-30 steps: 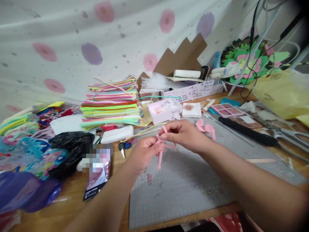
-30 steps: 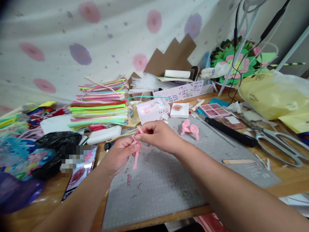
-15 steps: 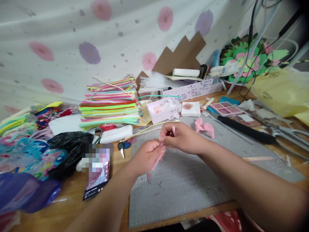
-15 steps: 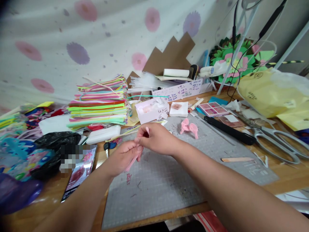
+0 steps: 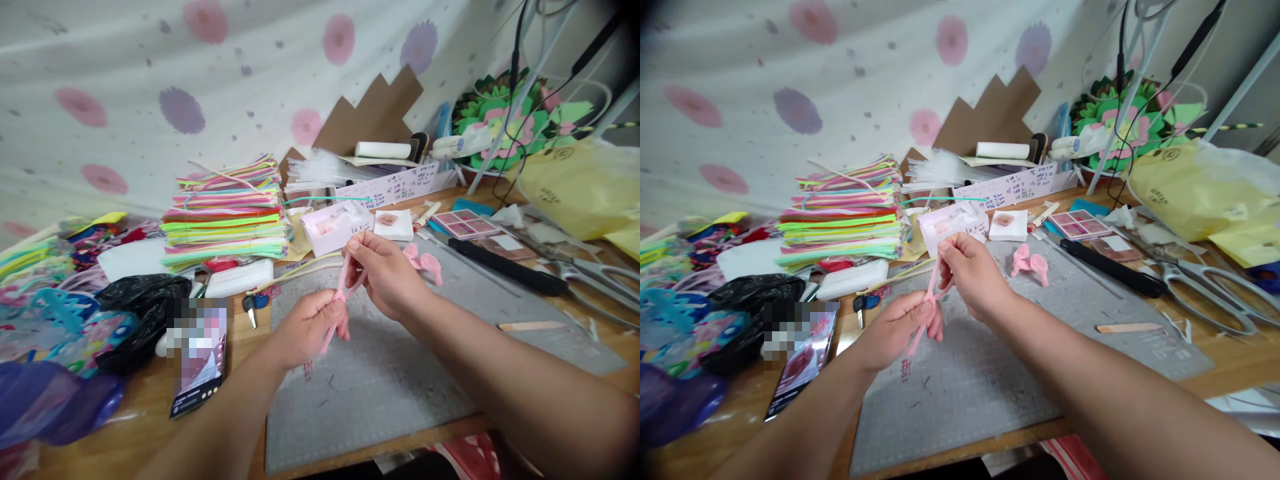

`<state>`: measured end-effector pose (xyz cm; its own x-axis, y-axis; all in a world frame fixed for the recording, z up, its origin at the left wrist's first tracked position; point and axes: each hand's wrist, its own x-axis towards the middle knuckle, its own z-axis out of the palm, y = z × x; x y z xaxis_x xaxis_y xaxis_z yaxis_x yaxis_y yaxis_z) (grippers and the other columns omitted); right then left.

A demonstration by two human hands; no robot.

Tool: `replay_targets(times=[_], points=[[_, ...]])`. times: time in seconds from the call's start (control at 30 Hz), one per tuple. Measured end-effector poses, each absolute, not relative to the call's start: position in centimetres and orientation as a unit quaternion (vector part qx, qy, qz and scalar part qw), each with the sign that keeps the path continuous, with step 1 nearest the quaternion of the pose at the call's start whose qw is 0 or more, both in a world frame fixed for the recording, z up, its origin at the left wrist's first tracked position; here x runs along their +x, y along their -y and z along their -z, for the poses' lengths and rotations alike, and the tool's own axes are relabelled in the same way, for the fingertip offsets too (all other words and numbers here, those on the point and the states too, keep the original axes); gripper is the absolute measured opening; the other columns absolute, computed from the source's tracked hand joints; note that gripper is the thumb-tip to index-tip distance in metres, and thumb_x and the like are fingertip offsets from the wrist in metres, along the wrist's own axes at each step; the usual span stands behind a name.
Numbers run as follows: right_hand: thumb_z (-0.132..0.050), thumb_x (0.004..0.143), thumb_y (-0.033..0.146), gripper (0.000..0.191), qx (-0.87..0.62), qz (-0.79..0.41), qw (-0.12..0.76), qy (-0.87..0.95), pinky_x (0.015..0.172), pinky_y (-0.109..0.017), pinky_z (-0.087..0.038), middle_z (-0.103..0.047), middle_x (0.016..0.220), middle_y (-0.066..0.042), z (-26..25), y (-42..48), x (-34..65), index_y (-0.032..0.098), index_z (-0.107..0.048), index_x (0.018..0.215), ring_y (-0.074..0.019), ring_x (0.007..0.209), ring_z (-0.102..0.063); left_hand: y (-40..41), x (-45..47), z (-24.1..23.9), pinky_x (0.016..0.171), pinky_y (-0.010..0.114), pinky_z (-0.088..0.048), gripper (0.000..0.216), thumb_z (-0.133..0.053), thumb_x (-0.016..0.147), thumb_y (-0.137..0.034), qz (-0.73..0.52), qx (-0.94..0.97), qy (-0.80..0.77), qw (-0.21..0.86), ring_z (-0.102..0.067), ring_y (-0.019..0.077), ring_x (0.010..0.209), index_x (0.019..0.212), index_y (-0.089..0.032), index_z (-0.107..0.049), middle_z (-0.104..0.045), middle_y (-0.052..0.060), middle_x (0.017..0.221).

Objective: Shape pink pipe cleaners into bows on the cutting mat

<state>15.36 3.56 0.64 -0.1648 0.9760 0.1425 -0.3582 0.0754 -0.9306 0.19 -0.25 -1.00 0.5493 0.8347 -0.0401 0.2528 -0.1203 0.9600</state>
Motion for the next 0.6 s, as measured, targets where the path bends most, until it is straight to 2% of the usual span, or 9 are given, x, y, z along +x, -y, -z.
replay_targets(times=[0.17, 0.27, 0.37, 0.43, 0.6], points=[[-0.051, 0.082, 0.03, 0.02, -0.326, -0.622, 0.569, 0.427, 0.041, -0.023, -0.041, -0.047, 0.048, 0.006, -0.8, -3.28, 15.14, 0.018, -0.045, 0.065, -0.0091, 0.039, -0.046, 0.45, 0.33, 1.23, 0.05, 0.023, -0.036, 0.037, -0.034, 0.091, -0.042, -0.284, 0.668, -0.392, 0.565, -0.056, 0.0135, 0.061, 0.072, -0.015, -0.051, -0.058, 0.003, 0.067], [-0.052, 0.081, 0.029, 0.019, -0.325, -0.628, 0.569, 0.42, 0.041, -0.022, -0.042, -0.049, 0.051, 0.005, -0.76, -3.26, 15.12, 0.018, -0.046, 0.066, -0.0089, 0.043, -0.048, 0.48, 0.61, 1.45, 0.053, 0.024, -0.039, 0.033, -0.036, 0.091, -0.04, -0.302, 0.641, -0.386, 0.591, -0.058, 0.0134, 0.06, 0.074, -0.015, -0.05, -0.059, 0.003, 0.067], [-0.052, 0.081, 0.028, 0.019, -0.328, -0.615, 0.567, 0.439, 0.041, -0.021, -0.042, -0.05, 0.054, 0.005, -0.65, -3.34, 15.21, 0.018, -0.046, 0.067, -0.008, 0.043, -0.05, 0.44, 0.91, 1.44, 0.053, 0.025, -0.041, 0.021, -0.048, 0.087, -0.037, -0.328, 0.579, -0.365, 0.651, -0.059, 0.0139, 0.06, 0.087, -0.016, -0.05, -0.06, 0.001, 0.069], [-0.052, 0.082, 0.028, 0.018, -0.328, -0.606, 0.561, 0.46, 0.042, -0.022, -0.043, -0.051, 0.055, 0.005, -0.58, -3.4, 15.28, 0.018, -0.046, 0.068, -0.0083, 0.043, -0.052, 0.4, 1.04, 1.32, 0.051, 0.025, -0.041, 0.023, -0.052, 0.084, -0.038, -0.347, 0.536, -0.359, 0.681, -0.061, 0.0152, 0.06, 0.09, -0.016, -0.051, -0.06, 0.002, 0.072], [-0.051, 0.081, 0.027, 0.017, -0.349, -0.585, 0.548, 0.486, 0.045, -0.023, -0.045, -0.052, 0.055, 0.004, -0.53, -3.45, 15.27, 0.018, -0.045, 0.068, -0.0078, 0.043, -0.051, 0.28, 1.04, 1.16, 0.062, 0.028, -0.045, 0.025, -0.054, 0.083, -0.039, -0.39, 0.538, -0.413, 0.623, -0.063, 0.0178, 0.07, 0.079, -0.015, -0.058, -0.065, 0.005, 0.075]])
